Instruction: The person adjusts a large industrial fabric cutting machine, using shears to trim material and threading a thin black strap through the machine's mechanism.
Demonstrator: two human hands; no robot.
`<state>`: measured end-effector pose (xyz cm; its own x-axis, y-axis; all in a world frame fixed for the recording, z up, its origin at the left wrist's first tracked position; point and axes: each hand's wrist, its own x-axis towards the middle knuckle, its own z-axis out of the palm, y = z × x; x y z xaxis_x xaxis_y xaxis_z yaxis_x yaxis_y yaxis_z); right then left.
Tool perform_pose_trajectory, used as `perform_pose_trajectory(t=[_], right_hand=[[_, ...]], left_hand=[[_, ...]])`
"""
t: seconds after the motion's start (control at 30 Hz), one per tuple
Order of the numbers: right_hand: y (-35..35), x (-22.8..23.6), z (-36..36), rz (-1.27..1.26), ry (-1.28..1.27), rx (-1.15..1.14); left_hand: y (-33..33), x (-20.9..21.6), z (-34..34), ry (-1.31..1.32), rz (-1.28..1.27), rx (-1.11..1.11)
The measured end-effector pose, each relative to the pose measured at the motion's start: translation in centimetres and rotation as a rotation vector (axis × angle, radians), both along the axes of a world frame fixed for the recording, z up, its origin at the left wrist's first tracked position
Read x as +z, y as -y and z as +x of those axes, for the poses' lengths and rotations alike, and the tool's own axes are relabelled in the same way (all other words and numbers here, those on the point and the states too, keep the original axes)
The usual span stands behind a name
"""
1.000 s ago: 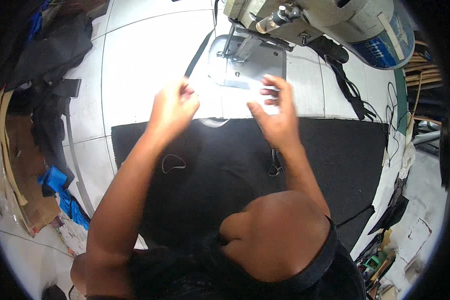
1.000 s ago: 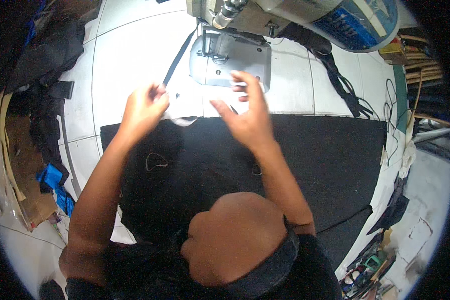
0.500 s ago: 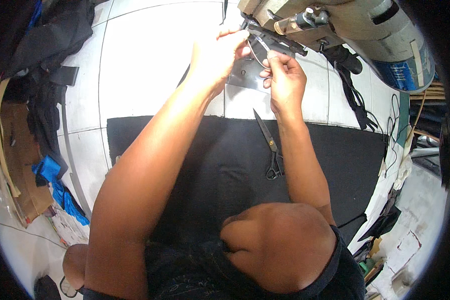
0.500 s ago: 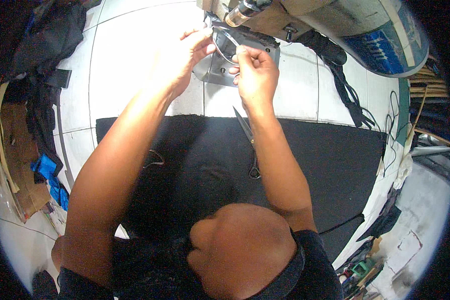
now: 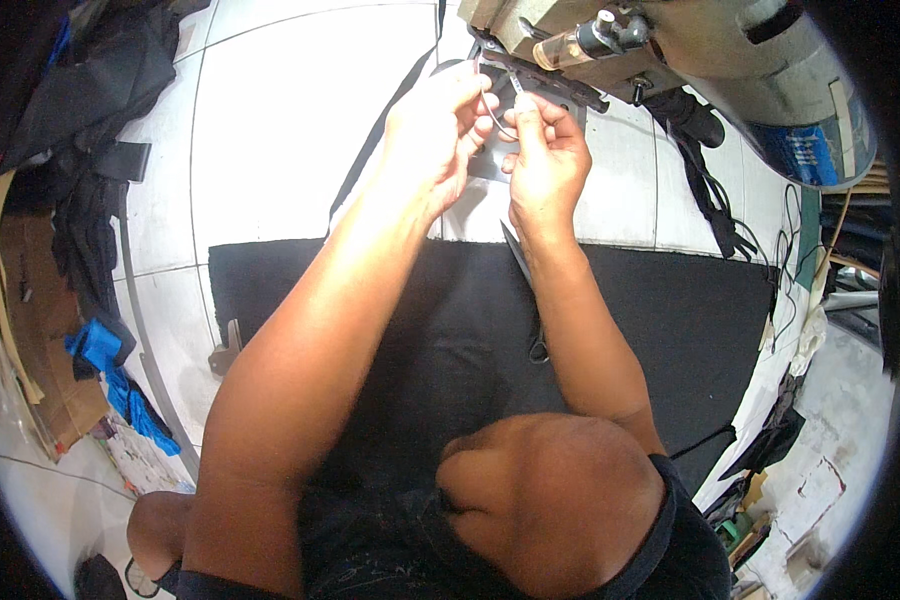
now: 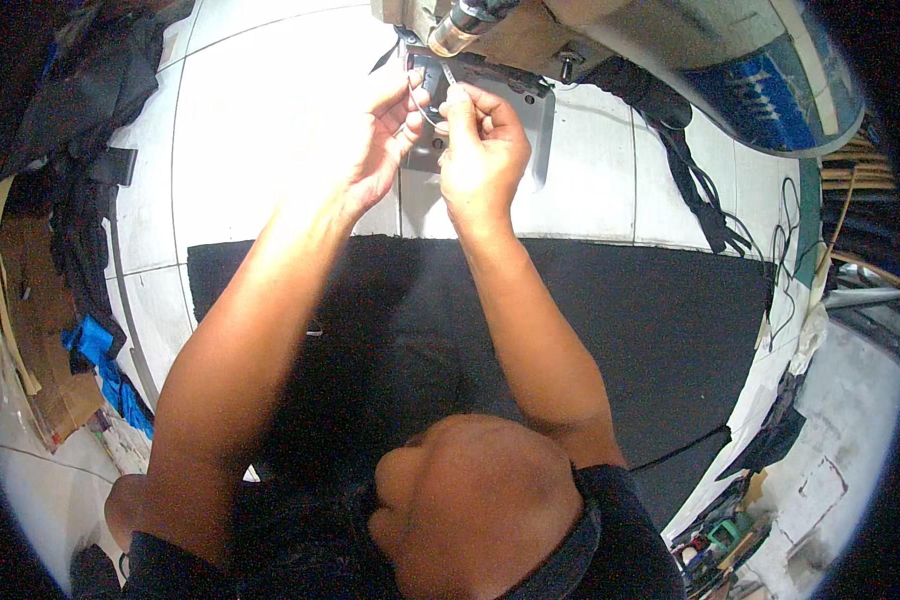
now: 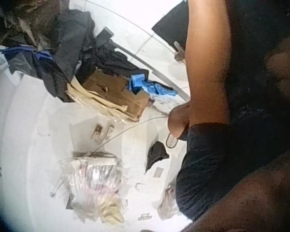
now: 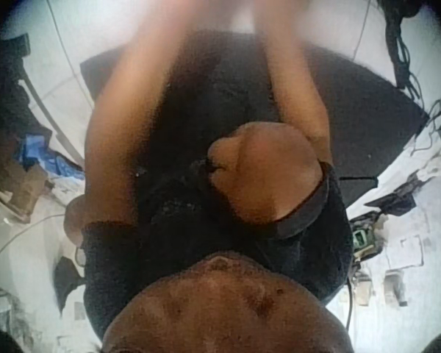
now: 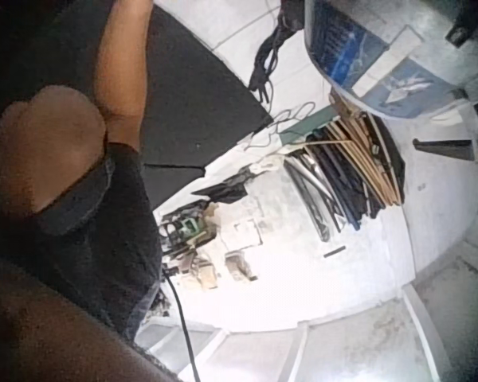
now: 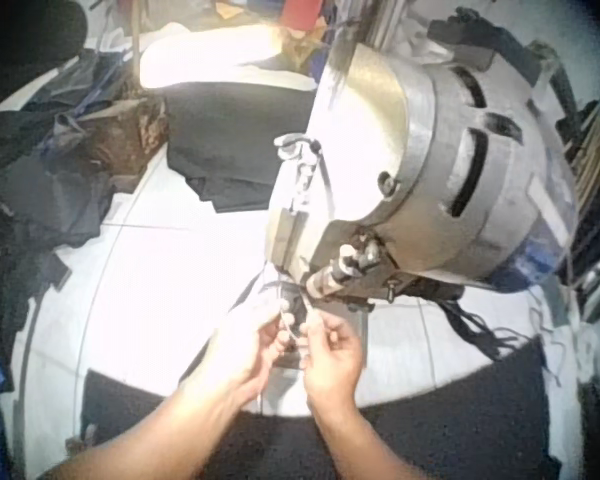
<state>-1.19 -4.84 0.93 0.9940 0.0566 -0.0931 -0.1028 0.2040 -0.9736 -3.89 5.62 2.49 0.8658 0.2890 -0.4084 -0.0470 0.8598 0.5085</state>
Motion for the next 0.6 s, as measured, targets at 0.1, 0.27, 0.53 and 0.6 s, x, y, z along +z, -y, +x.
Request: perform_pose_trajectory(t=[0.1,0.27,0.53,0.6], right_hand=[[-0.2,0.5,-0.3,0.009,0.006,0.021],[-0.6,0.1,-0.5,0.105,-0.003,0.033],[-0.6,-0.3,-1.0,0.1,0.053,-0.064],[-0.6,-0.1,-0.8,0.091,0.047,-0.102]], left_hand=[[-0.4,-0.6,0.0,0.074,-0.075,-0.024],[0.2,-0.1,0.4,0.105,-0.109,0.005],[0.3,-1.0,0.5,0.104,-0.009,0.025],[0.7,-0.9,0.6,0.101,0.023,0.047]])
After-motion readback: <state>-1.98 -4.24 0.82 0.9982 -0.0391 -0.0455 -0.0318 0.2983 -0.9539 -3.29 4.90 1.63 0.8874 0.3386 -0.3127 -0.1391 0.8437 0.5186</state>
